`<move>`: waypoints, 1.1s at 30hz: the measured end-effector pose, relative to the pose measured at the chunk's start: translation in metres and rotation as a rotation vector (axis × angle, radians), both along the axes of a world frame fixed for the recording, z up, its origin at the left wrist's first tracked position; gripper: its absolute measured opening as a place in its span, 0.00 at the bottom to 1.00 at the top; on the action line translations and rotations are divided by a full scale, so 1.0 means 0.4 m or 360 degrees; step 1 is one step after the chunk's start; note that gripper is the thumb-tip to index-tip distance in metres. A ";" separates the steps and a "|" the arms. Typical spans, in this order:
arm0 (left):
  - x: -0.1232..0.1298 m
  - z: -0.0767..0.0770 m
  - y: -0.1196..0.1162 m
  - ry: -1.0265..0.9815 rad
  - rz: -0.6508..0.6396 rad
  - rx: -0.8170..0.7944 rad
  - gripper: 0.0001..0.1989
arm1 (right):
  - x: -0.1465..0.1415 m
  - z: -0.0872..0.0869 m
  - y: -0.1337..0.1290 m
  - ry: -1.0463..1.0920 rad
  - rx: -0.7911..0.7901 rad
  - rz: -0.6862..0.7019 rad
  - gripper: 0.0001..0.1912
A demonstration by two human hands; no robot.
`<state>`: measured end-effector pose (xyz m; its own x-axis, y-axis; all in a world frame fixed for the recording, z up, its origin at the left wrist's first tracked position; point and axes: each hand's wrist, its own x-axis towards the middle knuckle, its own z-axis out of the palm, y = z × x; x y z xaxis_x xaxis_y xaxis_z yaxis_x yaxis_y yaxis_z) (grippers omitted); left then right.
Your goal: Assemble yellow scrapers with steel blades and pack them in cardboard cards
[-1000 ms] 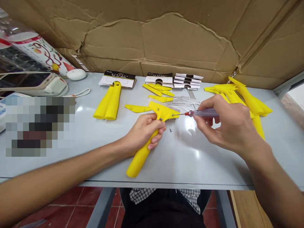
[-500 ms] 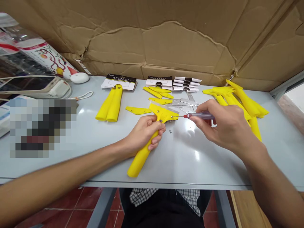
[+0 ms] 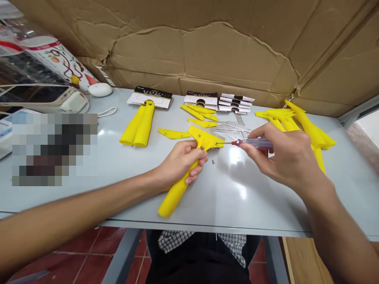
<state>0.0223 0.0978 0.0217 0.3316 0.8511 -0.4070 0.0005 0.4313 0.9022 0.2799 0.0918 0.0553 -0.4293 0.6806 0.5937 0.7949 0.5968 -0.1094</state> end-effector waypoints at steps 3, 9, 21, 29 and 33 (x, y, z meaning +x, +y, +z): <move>-0.003 -0.003 0.000 0.0002 -0.0027 0.0021 0.13 | 0.005 -0.015 0.011 -0.0044 0.0178 -0.0107 0.21; -0.006 -0.008 0.000 0.0017 -0.0071 0.0028 0.13 | -0.004 0.000 0.007 -0.0039 0.0147 -0.0043 0.18; -0.010 -0.011 0.001 0.0013 -0.0100 0.0041 0.13 | 0.003 -0.012 0.015 -0.0067 0.0299 -0.0070 0.25; -0.008 -0.012 0.001 0.0007 -0.0101 0.0036 0.13 | -0.013 0.011 -0.004 0.0068 0.0001 0.0131 0.03; -0.007 -0.010 0.001 0.0005 -0.0056 0.0022 0.13 | -0.008 -0.004 -0.002 0.0050 0.0117 0.0122 0.10</move>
